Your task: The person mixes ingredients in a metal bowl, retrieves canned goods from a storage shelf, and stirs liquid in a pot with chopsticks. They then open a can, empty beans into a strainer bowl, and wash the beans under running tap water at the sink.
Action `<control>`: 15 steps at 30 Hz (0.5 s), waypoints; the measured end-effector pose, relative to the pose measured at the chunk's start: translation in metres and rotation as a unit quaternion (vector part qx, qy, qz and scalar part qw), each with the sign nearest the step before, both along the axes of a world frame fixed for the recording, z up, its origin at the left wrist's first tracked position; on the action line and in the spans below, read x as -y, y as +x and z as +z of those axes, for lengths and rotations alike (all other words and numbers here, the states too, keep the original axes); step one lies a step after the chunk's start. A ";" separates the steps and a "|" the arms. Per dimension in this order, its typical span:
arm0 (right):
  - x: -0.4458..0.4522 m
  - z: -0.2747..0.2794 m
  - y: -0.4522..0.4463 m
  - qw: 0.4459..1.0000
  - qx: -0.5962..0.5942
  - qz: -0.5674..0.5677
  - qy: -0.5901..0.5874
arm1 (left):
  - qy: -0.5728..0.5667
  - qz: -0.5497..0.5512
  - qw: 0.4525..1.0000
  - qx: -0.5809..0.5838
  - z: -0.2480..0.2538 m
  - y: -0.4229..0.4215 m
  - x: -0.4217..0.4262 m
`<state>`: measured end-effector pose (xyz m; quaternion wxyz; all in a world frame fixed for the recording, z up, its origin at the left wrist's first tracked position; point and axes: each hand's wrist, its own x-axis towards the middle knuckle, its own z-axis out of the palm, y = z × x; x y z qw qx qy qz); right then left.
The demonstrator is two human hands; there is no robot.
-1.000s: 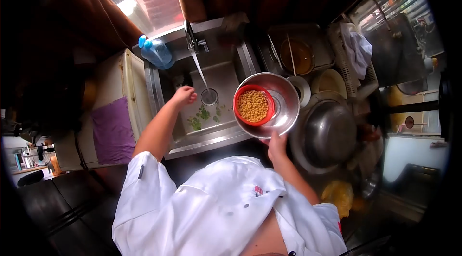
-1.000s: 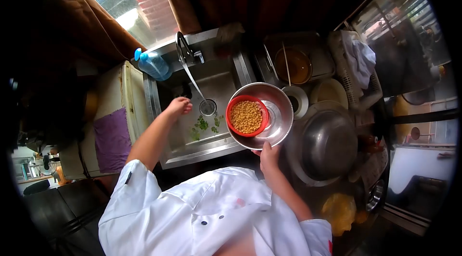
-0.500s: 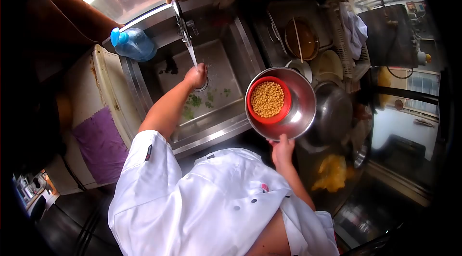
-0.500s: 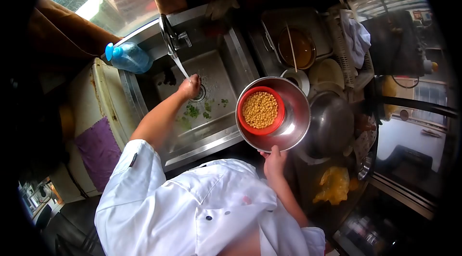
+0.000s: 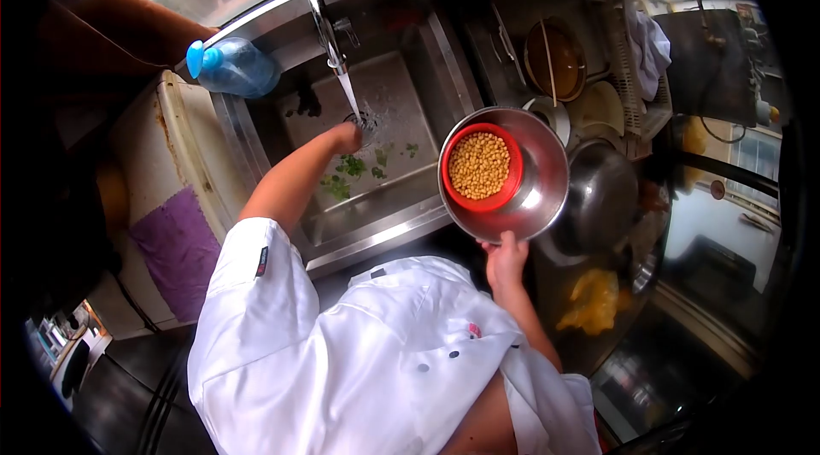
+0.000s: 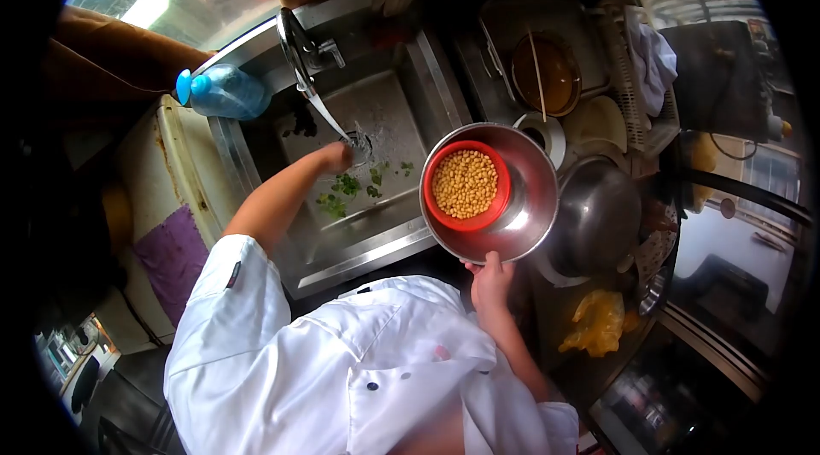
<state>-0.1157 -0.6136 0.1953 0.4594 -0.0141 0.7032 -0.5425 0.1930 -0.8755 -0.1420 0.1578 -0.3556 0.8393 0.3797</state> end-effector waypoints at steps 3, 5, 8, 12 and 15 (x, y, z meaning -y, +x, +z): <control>-0.004 -0.006 -0.001 1.000 -0.003 -0.018 -0.002 | 0.073 0.154 0.968 0.182 -0.036 0.032 -0.050; -0.009 -0.008 0.000 1.000 -0.007 -0.029 0.007 | 0.164 0.206 0.941 0.213 -0.162 0.073 -0.105; -0.014 -0.009 0.001 0.999 -0.020 -0.034 0.029 | 0.244 0.507 0.759 0.327 -0.148 0.066 -0.162; -0.024 -0.010 0.000 0.999 -0.019 -0.023 0.032 | 0.222 0.696 0.585 0.352 -0.061 0.010 -0.165; -0.025 -0.011 0.002 0.999 -0.011 -0.026 0.032 | 0.273 0.680 0.624 0.273 -0.085 -0.002 -0.151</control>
